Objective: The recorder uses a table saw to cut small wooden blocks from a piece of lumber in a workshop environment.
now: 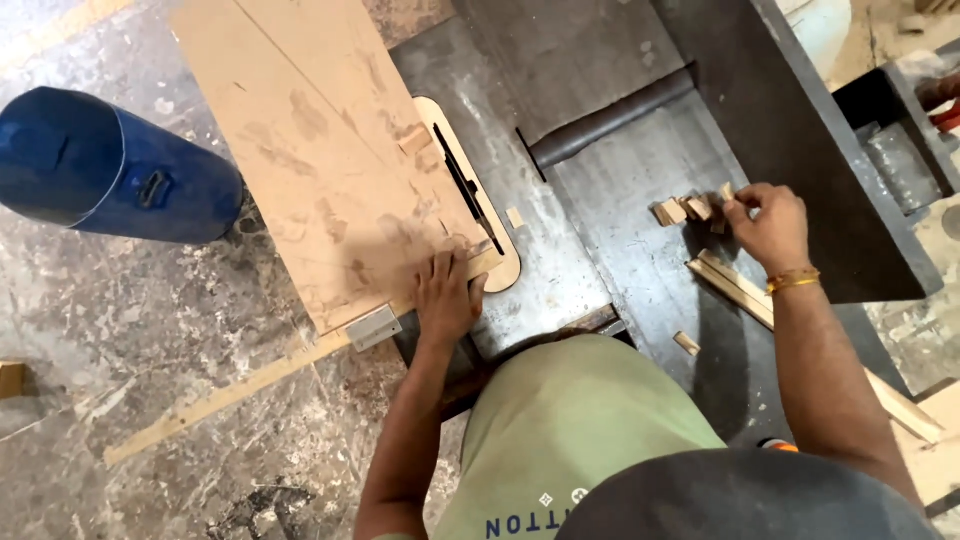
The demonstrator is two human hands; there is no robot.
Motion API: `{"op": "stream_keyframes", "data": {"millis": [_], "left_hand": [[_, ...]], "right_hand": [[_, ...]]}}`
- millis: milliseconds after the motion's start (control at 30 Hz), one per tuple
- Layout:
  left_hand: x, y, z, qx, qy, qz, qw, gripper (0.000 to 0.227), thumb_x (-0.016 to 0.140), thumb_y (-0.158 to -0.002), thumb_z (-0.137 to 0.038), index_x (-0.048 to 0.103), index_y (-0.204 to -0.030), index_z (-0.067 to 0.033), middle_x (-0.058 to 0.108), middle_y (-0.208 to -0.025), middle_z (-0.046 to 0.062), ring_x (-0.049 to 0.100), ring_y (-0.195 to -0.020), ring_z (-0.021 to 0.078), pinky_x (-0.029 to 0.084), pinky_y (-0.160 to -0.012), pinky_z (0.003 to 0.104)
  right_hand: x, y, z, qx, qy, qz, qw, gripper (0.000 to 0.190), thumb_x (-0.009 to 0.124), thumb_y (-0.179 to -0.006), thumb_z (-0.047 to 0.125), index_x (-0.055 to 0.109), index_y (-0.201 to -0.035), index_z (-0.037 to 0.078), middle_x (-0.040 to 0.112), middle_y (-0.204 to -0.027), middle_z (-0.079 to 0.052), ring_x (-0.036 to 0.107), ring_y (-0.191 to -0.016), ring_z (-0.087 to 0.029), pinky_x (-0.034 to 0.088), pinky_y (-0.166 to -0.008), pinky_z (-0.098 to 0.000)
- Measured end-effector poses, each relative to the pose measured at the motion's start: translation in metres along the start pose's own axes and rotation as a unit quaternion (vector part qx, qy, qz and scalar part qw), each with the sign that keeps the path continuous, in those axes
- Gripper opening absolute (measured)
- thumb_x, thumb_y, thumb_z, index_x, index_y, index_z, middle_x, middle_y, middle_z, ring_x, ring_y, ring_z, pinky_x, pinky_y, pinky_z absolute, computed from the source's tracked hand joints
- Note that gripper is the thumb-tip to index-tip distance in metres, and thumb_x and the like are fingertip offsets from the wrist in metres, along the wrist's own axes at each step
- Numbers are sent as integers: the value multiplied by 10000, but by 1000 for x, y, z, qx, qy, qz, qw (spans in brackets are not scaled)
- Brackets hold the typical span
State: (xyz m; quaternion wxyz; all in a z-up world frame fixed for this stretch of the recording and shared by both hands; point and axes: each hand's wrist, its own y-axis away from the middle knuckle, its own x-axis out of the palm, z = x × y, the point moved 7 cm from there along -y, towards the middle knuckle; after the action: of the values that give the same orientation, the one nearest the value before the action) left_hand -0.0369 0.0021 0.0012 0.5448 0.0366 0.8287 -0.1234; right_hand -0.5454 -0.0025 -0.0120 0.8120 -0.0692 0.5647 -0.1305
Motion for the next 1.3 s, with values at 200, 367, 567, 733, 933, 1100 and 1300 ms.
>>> {"op": "stream_keyframes", "data": {"millis": [200,367,567,733,933,1100,1300], "left_hand": [[-2,1,-1,-12,-2,-26,1000,536,727,-854,-407,643,-1261,-69,603,-1187,119,540,-1150,346,426,-939,525],[-8,1,-2,-8,14,-23,1000,426,743,-860,-375,653,-1155,-82,602,-1175,117,534,-1141,350,429,-938,509],[-8,2,-1,5,40,-11,999,404,733,-872,-333,649,-1173,-75,588,-1206,124,519,-1159,360,420,-951,519],[-11,2,3,-2,55,7,998,419,726,-864,-302,648,-1202,-69,576,-1232,135,524,-1169,374,422,-947,540],[-12,12,17,-26,33,-12,999,408,753,-868,-331,666,-1194,-102,579,-1185,148,545,-1134,380,444,-903,572],[-29,8,-4,15,33,-79,996,375,777,-827,-286,663,-1132,-101,585,-1138,129,542,-1089,374,426,-910,549],[-35,1,-18,57,54,-108,991,398,764,-839,-262,655,-1161,-56,583,-1149,125,545,-1103,350,423,-923,525]], "right_hand": [[16,-11,-16,117,-55,108,986,304,782,-925,302,762,-1088,46,752,-971,-150,730,-887,-315,565,-806,-420],[21,-13,-17,127,-43,132,982,346,787,-917,354,772,-1083,51,751,-965,-155,728,-900,-324,561,-801,-424],[10,-15,-21,115,-37,110,987,383,805,-926,376,766,-1103,38,745,-973,-167,723,-897,-327,560,-800,-424],[-10,-14,-17,95,-56,62,992,342,808,-973,320,752,-1126,19,741,-1001,-182,727,-891,-304,566,-797,-399],[-23,-19,28,23,-164,59,985,261,767,-1054,188,690,-1156,-40,745,-1041,-162,730,-963,-215,572,-910,-350],[-14,-19,40,-7,-137,80,987,286,766,-1117,208,673,-1205,-48,732,-1130,-175,719,-1017,-221,577,-864,-322],[-38,-25,96,-33,-134,93,986,323,784,-1090,245,676,-1227,-27,713,-1213,-167,714,-1007,-252,573,-792,-330]]}}
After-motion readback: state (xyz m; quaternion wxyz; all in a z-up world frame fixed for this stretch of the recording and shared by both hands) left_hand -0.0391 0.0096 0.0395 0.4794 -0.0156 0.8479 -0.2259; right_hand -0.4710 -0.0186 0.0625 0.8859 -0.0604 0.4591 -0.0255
